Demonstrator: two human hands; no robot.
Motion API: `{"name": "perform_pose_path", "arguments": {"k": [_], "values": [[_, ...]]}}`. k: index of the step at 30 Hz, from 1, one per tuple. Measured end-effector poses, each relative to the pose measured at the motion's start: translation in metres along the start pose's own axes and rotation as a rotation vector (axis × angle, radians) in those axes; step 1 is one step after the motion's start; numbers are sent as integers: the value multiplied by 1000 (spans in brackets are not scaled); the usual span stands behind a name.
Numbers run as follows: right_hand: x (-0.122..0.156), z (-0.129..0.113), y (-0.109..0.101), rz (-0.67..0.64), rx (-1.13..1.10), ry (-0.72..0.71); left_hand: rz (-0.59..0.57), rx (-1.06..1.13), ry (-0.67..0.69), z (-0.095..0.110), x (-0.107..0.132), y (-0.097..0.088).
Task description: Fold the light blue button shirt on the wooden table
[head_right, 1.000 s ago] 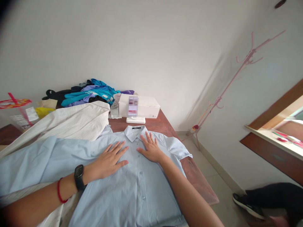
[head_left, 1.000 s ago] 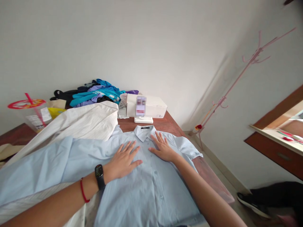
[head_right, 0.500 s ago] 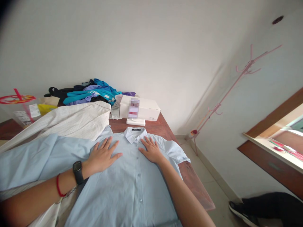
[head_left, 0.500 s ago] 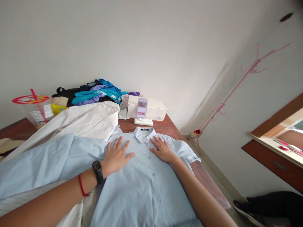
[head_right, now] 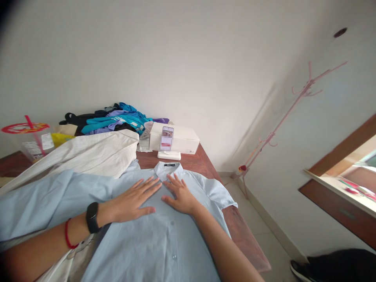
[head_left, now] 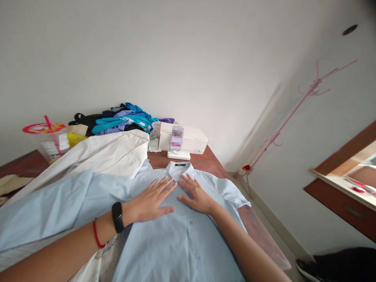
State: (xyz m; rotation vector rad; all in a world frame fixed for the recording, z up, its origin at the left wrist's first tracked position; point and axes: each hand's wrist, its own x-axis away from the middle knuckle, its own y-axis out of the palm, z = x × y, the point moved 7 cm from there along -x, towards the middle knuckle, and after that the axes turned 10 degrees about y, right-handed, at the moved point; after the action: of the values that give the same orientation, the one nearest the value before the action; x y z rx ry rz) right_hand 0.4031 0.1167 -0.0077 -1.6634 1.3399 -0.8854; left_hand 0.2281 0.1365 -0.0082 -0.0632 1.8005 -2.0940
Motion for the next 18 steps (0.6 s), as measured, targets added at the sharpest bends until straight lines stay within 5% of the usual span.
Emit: {"name": "perform_pose_path", "arguments": {"k": [4,9,18], "values": [[3,-7,16,-183,66,-24,-55,83,81,-1,3,16],[3,-2,14,-183,60,-6,-78,101,54,-18,4,24],[4,-2,13,-192,50,1,-152,111,15,-15,3,21]]}}
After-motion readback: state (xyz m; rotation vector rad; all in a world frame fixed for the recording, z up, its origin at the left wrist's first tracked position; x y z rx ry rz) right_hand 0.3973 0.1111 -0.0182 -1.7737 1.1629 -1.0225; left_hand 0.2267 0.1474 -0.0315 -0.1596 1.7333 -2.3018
